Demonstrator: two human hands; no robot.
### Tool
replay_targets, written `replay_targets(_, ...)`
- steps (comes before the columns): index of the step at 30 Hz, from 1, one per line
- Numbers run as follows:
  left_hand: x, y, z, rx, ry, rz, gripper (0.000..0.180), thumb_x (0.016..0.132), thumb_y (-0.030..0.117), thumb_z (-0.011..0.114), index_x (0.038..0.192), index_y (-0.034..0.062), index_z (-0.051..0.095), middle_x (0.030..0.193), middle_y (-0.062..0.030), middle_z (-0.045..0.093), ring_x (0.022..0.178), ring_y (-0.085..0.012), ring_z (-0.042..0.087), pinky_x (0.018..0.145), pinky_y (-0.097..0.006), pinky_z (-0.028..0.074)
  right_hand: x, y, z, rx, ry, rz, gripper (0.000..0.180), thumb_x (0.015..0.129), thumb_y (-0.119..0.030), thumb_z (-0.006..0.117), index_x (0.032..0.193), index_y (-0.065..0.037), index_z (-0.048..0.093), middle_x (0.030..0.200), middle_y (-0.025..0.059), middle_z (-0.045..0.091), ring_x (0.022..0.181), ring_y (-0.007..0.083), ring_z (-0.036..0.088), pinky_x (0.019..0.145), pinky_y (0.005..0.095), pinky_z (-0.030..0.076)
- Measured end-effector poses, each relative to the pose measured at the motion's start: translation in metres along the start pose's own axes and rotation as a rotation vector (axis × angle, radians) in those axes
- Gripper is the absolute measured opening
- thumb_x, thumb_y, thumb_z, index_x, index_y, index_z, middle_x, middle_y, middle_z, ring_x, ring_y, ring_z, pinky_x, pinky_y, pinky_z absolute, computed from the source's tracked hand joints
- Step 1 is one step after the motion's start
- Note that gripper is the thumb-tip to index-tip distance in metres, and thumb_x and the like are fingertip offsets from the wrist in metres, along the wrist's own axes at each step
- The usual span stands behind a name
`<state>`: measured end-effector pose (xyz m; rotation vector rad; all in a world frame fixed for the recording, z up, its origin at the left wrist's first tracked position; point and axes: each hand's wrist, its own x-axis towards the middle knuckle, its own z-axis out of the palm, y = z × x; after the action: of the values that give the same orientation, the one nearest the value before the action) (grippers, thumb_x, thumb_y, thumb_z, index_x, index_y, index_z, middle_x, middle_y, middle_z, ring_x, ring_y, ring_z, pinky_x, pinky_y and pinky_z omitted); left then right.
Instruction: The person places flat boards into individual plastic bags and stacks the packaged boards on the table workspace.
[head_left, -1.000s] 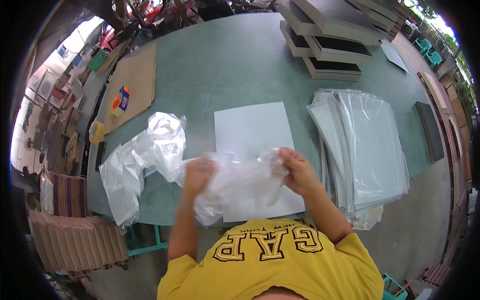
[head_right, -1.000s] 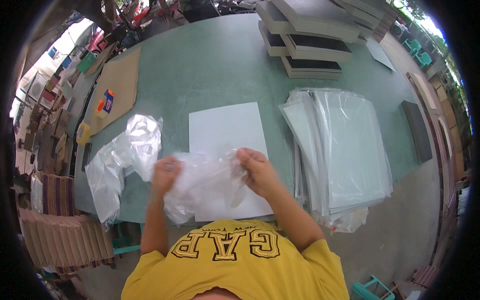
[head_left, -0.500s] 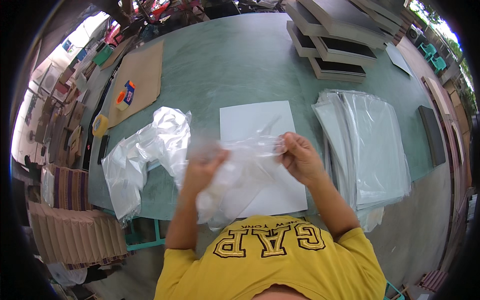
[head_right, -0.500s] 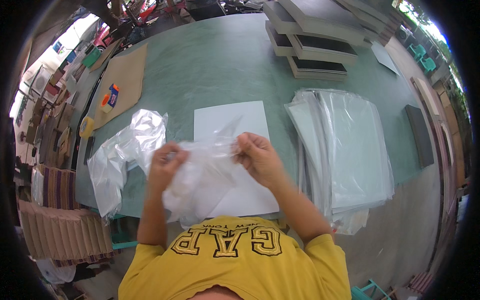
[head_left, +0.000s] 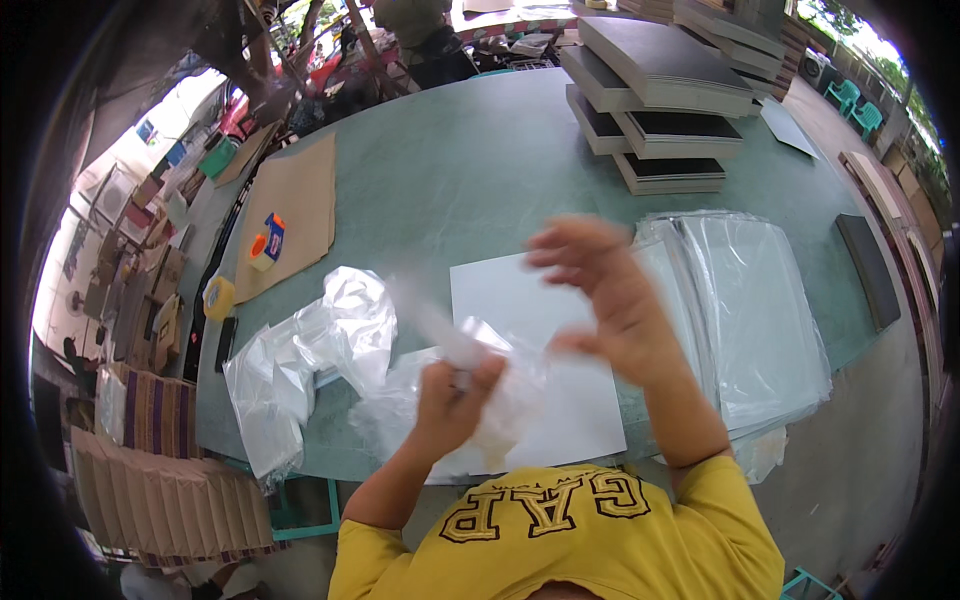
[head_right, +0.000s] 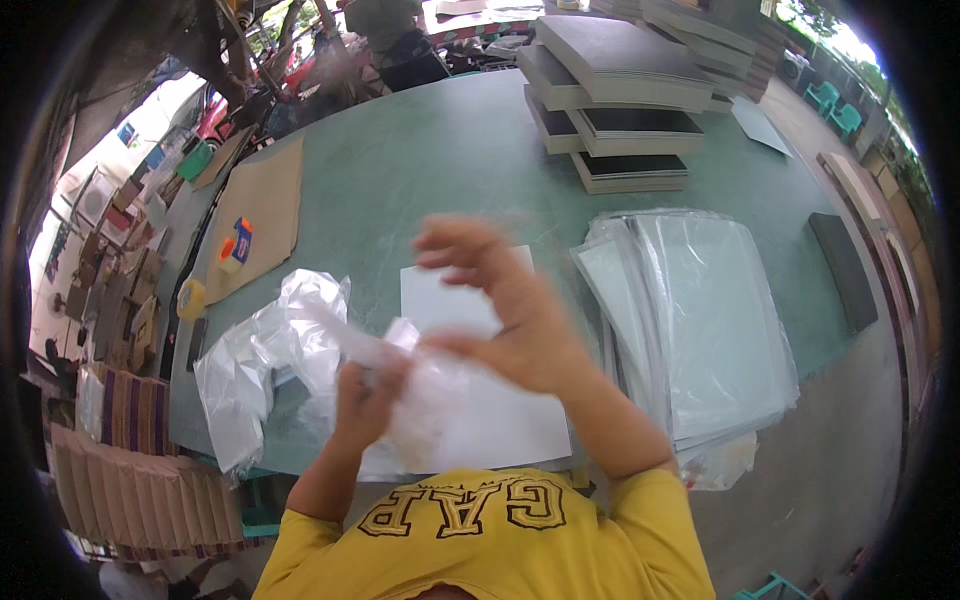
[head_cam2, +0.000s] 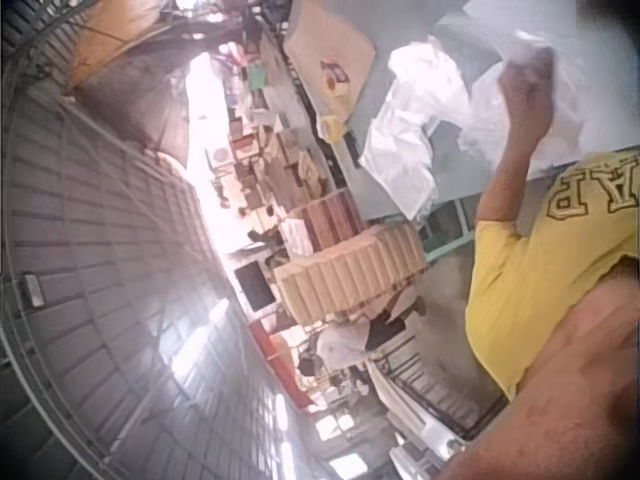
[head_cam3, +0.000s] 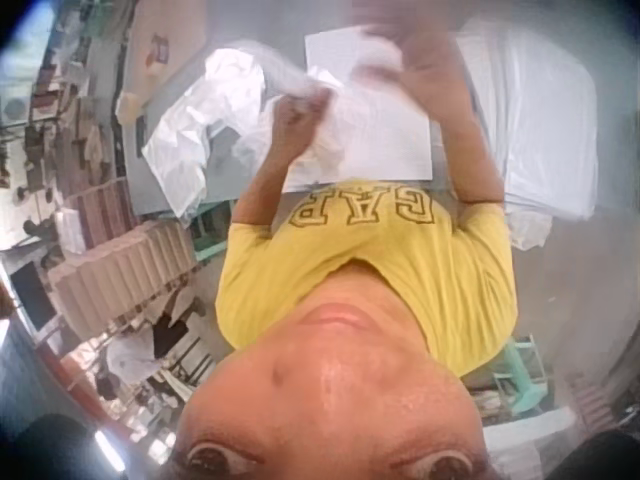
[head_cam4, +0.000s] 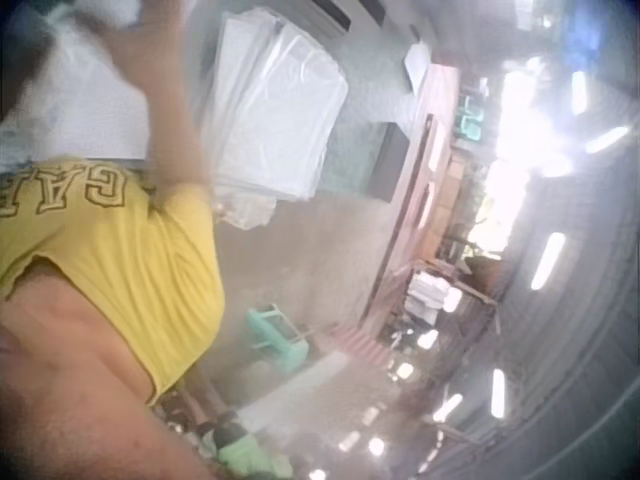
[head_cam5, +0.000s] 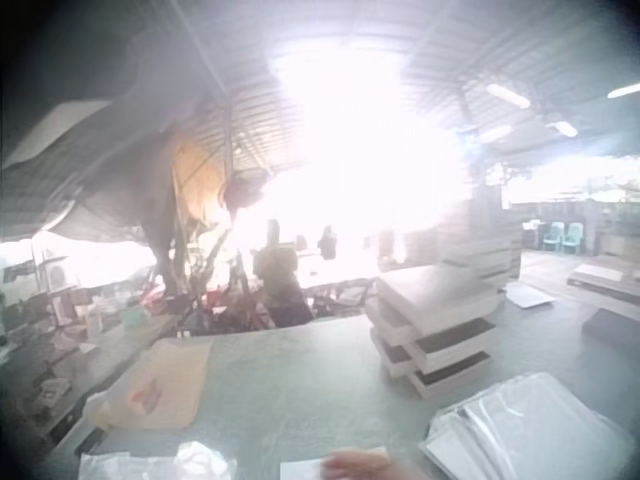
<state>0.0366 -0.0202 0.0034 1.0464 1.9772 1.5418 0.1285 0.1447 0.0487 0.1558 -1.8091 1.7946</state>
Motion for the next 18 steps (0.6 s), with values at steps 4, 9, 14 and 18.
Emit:
replay_targets(4, 0.010, 0.013, -0.003, -0.144, 0.066, 0.096, 0.030, 0.086, 0.026, 0.050, 0.070, 0.0000, 0.054, 0.061, 0.0011, 0.051, 0.056, -0.0061, 0.045, 0.049, -0.023, 0.036, 0.000, 0.041, 0.001, -0.164, -0.220, 0.089, 0.025, 0.075, -0.016, 0.063, 0.096, -0.006, 0.055, 0.098, 0.0079, 0.054, 0.084, 0.0163, 0.053, 0.076, 0.0289, 0.042)
replay_targets(9, 0.011, 0.002, -0.023, -0.147, 0.182, 0.035, 0.026, 0.086, 0.020, 0.048, 0.070, 0.0009, 0.055, 0.065, -0.0014, 0.055, 0.061, -0.0074, 0.048, 0.055, -0.022, 0.038, 0.005, 0.027, -0.012, 0.352, -0.324, 0.632, 0.028, 0.085, -0.029, 0.049, 0.092, -0.002, 0.055, 0.071, 0.0061, 0.055, 0.065, 0.0160, 0.053, 0.062, 0.0274, 0.046)
replay_targets(14, 0.013, -0.022, -0.049, -0.410, -0.246, -0.027, 0.003, 0.076, 0.003, 0.058, 0.078, 0.0002, 0.057, 0.074, -0.0041, 0.057, 0.067, -0.0115, 0.053, 0.060, -0.024, 0.042, -0.009, 0.024, -0.007, 0.014, -0.904, 0.393, 0.030, 0.082, -0.022, 0.053, 0.101, 0.002, 0.051, 0.091, 0.0104, 0.057, 0.079, 0.0177, 0.055, 0.077, 0.0338, 0.045)
replay_targets(18, 0.027, -0.014, -0.081, -0.144, -0.868, 0.216, 0.020, 0.065, -0.004, 0.066, 0.083, 0.0005, 0.058, 0.082, -0.0114, 0.060, 0.077, -0.0203, 0.059, 0.067, -0.031, 0.046, -0.024, 0.037, -0.055, 0.644, -0.632, 0.507, 0.028, 0.079, -0.025, 0.057, 0.091, 0.000, 0.058, 0.087, 0.0117, 0.059, 0.083, 0.0235, 0.056, 0.072, 0.0386, 0.045)
